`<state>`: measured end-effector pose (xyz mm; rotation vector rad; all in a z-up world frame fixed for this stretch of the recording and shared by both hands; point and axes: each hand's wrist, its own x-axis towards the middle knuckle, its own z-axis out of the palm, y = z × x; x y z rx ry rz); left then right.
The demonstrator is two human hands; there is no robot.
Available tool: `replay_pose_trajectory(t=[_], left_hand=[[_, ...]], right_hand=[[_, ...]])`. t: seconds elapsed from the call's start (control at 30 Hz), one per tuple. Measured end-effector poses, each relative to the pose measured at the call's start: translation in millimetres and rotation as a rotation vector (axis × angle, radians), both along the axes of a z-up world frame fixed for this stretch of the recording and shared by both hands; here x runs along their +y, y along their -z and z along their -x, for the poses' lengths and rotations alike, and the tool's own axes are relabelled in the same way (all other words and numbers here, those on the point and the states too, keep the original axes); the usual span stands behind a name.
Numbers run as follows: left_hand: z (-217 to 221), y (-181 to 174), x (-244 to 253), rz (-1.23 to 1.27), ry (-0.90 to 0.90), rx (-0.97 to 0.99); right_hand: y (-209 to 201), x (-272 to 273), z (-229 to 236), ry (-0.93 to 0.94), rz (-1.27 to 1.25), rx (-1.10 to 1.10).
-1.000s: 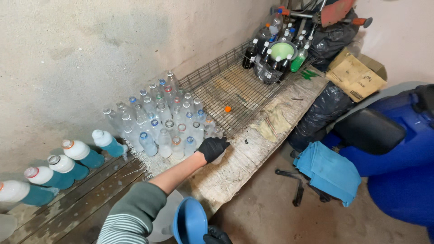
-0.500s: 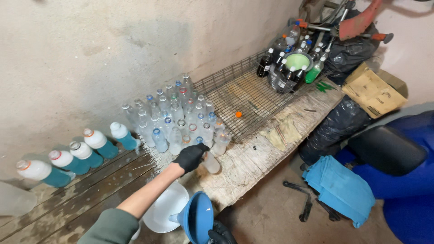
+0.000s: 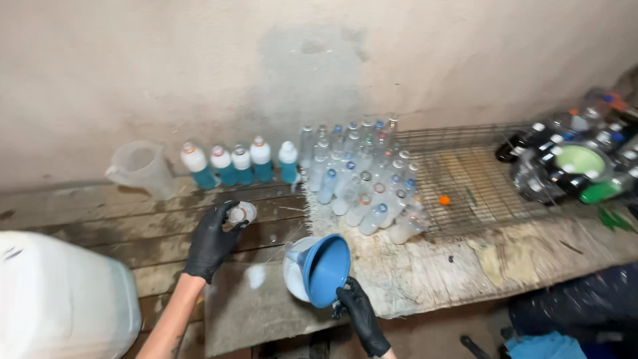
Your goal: The person pours a blue liquid from a large white container into a measuring jug, then uses a blue funnel to fill several small plastic bottles on a wooden workbench.
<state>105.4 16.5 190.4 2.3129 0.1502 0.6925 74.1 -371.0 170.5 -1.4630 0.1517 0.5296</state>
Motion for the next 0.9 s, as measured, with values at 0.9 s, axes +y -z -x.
replay_pose_trajectory(t=[0.9], left_hand=[[115.9,145.8,-66.4,0.424,-0.154,-0.047]], right_hand=[[-23.2,138.8,-12.6,-0.456,0.162,-0.095]])
